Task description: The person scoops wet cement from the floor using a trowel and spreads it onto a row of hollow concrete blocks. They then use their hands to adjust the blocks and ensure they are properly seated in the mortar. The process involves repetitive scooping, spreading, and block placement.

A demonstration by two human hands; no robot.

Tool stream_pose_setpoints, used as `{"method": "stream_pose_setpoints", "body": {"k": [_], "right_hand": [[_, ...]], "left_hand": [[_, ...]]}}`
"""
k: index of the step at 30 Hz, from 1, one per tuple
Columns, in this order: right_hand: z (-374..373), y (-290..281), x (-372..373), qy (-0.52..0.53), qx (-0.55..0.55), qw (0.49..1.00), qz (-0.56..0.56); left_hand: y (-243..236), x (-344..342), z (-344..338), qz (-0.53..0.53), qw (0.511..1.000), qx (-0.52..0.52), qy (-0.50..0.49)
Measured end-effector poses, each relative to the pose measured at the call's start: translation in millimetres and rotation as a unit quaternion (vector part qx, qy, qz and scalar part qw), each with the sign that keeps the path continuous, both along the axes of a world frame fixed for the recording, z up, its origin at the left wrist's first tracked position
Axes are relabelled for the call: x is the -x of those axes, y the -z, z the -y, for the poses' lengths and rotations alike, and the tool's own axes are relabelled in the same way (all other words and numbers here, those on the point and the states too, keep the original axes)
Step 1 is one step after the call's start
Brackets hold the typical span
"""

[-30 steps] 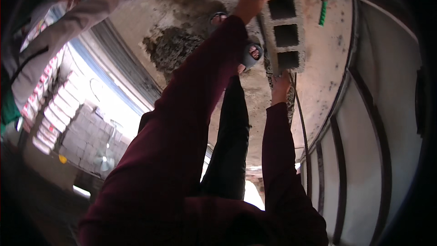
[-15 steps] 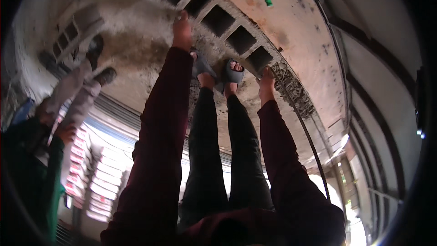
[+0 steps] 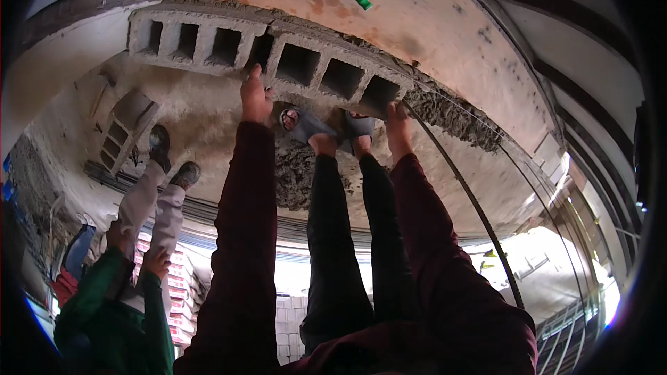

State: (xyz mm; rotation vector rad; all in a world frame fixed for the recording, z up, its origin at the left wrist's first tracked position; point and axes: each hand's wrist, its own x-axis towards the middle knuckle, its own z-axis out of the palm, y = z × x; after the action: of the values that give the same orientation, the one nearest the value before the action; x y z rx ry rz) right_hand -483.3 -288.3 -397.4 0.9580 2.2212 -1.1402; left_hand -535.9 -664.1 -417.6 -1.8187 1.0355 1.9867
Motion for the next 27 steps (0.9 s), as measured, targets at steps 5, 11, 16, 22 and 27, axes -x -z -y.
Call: {"method": "stream_pose_setpoints", "body": {"k": [5, 11, 16, 22, 27], "right_hand": [[9.7, -12.5, 2.7, -0.028, -0.011, 0.998, -0.048], [20.6, -25.8, 13.9, -0.037, -0.015, 0.999, -0.034], [1.9, -3.1, -1.0, -0.134, -0.025, 0.986, -0.097], [2.4, 11.7, -4.5, -0.016, 0.018, 0.999, -0.035], [-8.1, 9.1, 2.1, -0.034, 0.007, 0.999, -0.003]], "left_hand": [[3.6, -2.5, -0.3, 0.024, 0.999, 0.027, -0.002], [8.2, -2.5, 4.9, 0.055, 0.998, 0.038, 0.005], [5.0, 0.2, -2.9, 0.034, 0.998, 0.046, -0.021], [-4.2, -0.9, 4.6, -0.003, 1.000, 0.030, 0.010], [-19.5, -5.6, -5.3, -0.052, 0.998, -0.036, -0.006]]}}
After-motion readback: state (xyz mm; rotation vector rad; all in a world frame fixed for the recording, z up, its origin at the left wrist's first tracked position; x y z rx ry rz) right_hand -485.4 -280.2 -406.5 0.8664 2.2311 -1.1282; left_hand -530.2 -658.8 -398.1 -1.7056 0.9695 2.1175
